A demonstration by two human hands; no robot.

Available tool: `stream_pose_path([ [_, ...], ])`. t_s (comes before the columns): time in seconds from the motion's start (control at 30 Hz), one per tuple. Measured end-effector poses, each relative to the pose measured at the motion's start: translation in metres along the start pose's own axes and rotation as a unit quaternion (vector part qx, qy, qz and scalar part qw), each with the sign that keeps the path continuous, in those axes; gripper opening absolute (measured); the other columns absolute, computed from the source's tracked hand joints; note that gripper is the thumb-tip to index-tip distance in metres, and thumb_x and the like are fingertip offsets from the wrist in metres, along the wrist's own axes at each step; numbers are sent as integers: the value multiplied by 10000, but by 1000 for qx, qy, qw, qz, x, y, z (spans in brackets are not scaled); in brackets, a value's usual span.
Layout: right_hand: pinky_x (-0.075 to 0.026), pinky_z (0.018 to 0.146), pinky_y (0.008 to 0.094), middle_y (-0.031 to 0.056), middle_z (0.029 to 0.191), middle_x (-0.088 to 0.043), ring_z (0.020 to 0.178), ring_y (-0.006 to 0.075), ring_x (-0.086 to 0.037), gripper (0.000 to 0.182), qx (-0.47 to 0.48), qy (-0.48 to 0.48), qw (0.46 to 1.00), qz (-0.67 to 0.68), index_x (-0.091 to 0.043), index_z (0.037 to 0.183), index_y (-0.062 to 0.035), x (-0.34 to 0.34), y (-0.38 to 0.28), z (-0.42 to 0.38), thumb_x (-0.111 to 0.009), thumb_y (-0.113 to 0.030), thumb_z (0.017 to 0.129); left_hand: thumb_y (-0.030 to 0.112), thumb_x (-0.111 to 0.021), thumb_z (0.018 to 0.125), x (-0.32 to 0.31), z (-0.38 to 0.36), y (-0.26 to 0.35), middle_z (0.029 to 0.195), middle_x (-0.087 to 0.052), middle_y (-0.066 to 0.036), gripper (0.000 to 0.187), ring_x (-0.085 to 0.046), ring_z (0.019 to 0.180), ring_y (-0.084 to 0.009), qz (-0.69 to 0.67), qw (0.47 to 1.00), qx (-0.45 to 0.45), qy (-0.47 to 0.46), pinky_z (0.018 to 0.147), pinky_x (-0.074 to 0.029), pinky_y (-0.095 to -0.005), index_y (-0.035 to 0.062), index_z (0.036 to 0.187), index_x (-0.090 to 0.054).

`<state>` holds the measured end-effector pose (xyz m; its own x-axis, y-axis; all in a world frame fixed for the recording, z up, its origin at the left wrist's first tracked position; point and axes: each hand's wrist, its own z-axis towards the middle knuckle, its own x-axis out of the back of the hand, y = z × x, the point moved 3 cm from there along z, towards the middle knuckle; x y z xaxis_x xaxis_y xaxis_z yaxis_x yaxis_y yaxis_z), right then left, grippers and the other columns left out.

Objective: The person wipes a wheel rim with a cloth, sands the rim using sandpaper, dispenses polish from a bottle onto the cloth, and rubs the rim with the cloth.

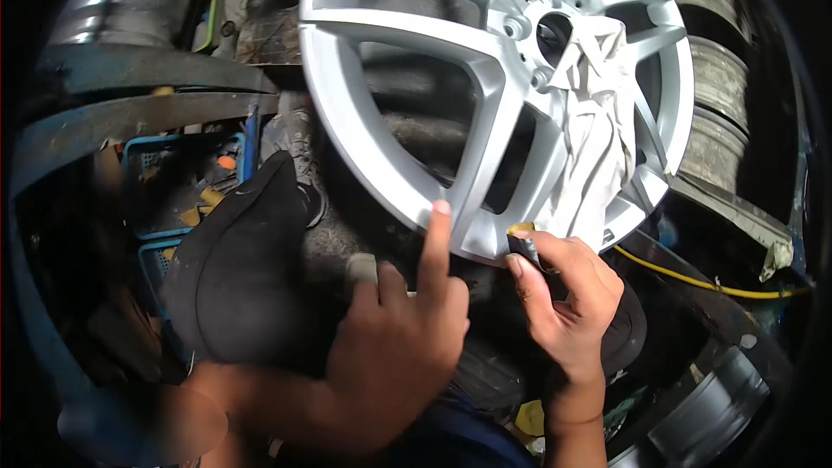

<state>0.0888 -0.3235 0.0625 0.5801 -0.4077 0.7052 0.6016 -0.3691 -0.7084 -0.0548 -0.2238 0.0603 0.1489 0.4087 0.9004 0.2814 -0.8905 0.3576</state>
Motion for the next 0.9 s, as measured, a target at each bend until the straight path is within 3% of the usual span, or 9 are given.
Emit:
stream_pose_path([
  [0.1,-517,628,314,88,763,-678,638,224,-662,186,-41,22,999,11,-694,904,-10,-6,7,-14,-837,24,788,389,-801,809,-23,-8,2,1557,-436,-364,390,-638,668,-206,55,992,48,-100,635,-518,-366,69,920,-609],
  [0.17,-516,671,298,81,764,-642,668,197,-651,231,-47,19,999,10,-616,877,-4,-7,7,-21,-832,21,798,275,-647,921,-27,-9,9,1573,-419,-370,217,-639,666,-192,115,987,52,-100,634,-518,-331,62,902,-615],
  [0.3,-449,714,270,76,777,-569,707,173,-542,255,-31,25,998,42,-509,850,-12,-5,5,-31,-744,85,828,223,-599,940,-23,-10,6,1522,-486,-357,254,-631,664,-180,138,989,31,-46,635,-512,-330,18,1047,-706],
  [0.43,-423,728,264,75,904,-479,784,153,-493,282,2,52,992,114,-466,857,-31,-6,2,-27,-690,136,823,219,-627,919,-13,-11,10,1216,-712,-230,281,-690,694,-178,68,994,-82,-30,634,-492,-321,17,1082,-734],
  [0.47,-425,760,265,82,951,-476,825,155,-498,285,-4,53,987,152,-467,894,-31,-4,4,-28,-675,149,817,225,-631,918,0,-2,8,963,-742,-101,286,-712,707,-163,-56,977,-115,-169,634,-481,-331,25,1088,-746],
  [0.67,-442,932,278,117,1261,-512,1010,143,-526,242,1,-71,975,210,-516,1063,20,-1,2,-15,-674,-2,881,270,-671,916,53,-5,-23,913,-705,-102,585,-721,732,-205,-48,970,35,236,599,-496,-332,-9,1419,-564],
  [0.77,-429,1032,307,150,1345,-565,1178,182,-578,363,8,-51,970,238,-562,1180,56,-15,48,-27,-748,-118,923,313,-751,878,67,-11,-31,870,-698,-114,335,-726,775,-230,-87,964,-43,248,631,-519,-341,14,1019,-700],
  [0.87,-433,1068,337,164,1350,-593,1214,215,-593,454,11,-41,949,313,-563,1260,63,-26,44,-30,-769,-186,940,285,-803,847,53,-27,-39,841,-692,-111,294,-725,784,-257,-194,871,-87,442,656,-530,-370,27,819,-666],
  [0.9,-437,1074,347,168,1351,-598,1214,225,-597,484,11,-30,941,337,-560,1283,63,-31,38,-31,-775,-207,944,266,-813,845,51,-32,-46,846,-694,-117,284,-720,786,-259,-264,866,-77,417,671,-534,-370,25,818,-667],
])
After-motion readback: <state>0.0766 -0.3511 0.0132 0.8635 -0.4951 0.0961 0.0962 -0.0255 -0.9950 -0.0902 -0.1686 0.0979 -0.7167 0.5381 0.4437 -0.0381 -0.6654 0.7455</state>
